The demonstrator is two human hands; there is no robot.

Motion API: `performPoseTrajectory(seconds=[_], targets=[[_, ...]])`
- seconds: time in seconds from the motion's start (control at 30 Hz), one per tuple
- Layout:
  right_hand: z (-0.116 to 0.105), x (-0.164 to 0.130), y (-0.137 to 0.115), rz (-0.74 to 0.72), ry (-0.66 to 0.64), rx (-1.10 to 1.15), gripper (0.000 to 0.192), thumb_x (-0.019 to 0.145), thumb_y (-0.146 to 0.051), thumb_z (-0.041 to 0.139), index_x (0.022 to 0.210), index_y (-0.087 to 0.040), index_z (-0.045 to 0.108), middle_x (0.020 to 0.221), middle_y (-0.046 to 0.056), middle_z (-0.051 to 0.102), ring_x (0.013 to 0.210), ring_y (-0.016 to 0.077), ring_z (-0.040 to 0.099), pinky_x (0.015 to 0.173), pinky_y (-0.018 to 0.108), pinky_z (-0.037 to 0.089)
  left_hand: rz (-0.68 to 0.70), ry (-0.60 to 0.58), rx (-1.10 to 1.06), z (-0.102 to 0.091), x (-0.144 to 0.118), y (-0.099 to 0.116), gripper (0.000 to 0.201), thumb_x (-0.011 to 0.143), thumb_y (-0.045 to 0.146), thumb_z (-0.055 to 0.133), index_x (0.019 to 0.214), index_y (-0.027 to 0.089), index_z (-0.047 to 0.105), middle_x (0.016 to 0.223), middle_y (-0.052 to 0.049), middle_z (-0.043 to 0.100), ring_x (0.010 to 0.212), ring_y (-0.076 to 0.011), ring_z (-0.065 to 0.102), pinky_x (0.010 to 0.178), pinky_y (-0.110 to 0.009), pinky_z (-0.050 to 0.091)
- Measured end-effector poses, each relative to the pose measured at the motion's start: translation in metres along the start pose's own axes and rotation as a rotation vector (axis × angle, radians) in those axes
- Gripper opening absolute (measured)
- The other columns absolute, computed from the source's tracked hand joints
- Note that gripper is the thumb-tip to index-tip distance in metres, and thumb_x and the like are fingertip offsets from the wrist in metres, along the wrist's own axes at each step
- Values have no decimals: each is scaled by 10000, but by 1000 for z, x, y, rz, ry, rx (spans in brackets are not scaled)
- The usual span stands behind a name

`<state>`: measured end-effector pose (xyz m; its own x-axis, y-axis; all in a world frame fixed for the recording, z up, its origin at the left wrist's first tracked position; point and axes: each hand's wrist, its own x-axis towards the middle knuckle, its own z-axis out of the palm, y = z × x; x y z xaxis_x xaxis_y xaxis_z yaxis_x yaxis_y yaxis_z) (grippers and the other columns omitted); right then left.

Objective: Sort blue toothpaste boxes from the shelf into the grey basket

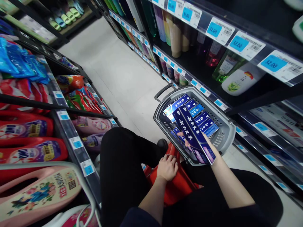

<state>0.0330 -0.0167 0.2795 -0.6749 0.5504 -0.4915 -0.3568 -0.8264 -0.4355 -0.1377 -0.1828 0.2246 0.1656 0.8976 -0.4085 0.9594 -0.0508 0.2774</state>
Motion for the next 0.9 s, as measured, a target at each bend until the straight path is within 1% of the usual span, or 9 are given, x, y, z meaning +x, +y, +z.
performPoseTrajectory(seconds=[0.13, 0.23, 0.33, 0.43, 0.53, 0.6, 0.7, 0.8, 0.9], targets=[[0, -3, 1, -37, -115, 31, 707, 713, -728, 538, 1099, -138, 594, 773, 85, 689, 690, 236, 649, 555, 337, 517, 4, 12, -3, 0, 0, 0, 250, 878, 287, 448, 976, 213, 666, 1050, -64, 675, 1011, -278, 547, 836, -420, 473], [-6, -3, 0, -39, -136, -26, 669, 684, -669, 590, 1098, -143, 590, 783, 85, 689, 709, 247, 652, 579, 351, 527, 5, 19, 2, 0, 0, 0, 245, 877, 284, 453, 978, 219, 667, 1044, -64, 675, 1011, -274, 548, 840, -416, 470], [-10, -2, -1, -73, -62, -92, 591, 687, -578, 608, 1110, -167, 580, 815, 82, 690, 723, 256, 652, 581, 362, 525, 6, 18, 0, -1, 0, 0, 246, 876, 285, 455, 980, 217, 667, 1056, -64, 675, 1012, -280, 548, 838, -419, 467], [-9, -2, -3, -192, 70, -196, 525, 691, -440, 676, 1151, -223, 542, 878, 50, 688, 723, 227, 643, 600, 340, 511, 6, 18, -2, -1, 0, 0, 241, 874, 288, 461, 971, 215, 669, 1053, -65, 675, 1009, -278, 549, 840, -414, 463], [-10, -4, -6, -296, 156, -332, 522, 682, -359, 736, 1155, -283, 527, 972, 23, 673, 844, 222, 630, 722, 346, 510, 2, 11, -5, -2, 0, 0, 234, 873, 286, 465, 969, 217, 667, 1059, -59, 675, 1021, -277, 545, 845, -412, 461], [-13, -5, -8, -317, 174, -425, 508, 701, -358, 734, 1162, -303, 529, 1060, 12, 650, 978, 231, 600, 858, 371, 482, 0, 7, -5, -2, 0, 0, 235, 875, 285, 463, 969, 216, 666, 1065, -60, 675, 1024, -279, 544, 846, -418, 461], [-18, -6, -10, -313, 174, -568, 502, 726, -347, 727, 1186, -317, 527, 1198, -8, 599, 1136, 230, 532, 1028, 386, 374, 0, 6, -1, -2, 0, 0, 240, 875, 288, 462, 970, 210, 668, 1062, -68, 675, 1017, -284, 546, 843, -423, 463], [-21, -5, -9, -284, 172, -625, 496, 742, -348, 718, 1195, -313, 521, 1242, -13, 580, 1195, 232, 495, 1078, 393, 312, 3, 3, 1, -2, 0, 0, 245, 878, 290, 458, 973, 207, 667, 1067, -67, 675, 1015, -286, 548, 843, -423, 465], [-19, -3, -8, -260, 165, -597, 480, 747, -374, 707, 1183, -299, 522, 1225, -1, 589, 1176, 243, 508, 1069, 411, 323, 0, 1, 2, -2, 0, 1, 247, 881, 288, 451, 976, 213, 666, 1070, -61, 674, 1015, -282, 550, 844, -421, 467]])
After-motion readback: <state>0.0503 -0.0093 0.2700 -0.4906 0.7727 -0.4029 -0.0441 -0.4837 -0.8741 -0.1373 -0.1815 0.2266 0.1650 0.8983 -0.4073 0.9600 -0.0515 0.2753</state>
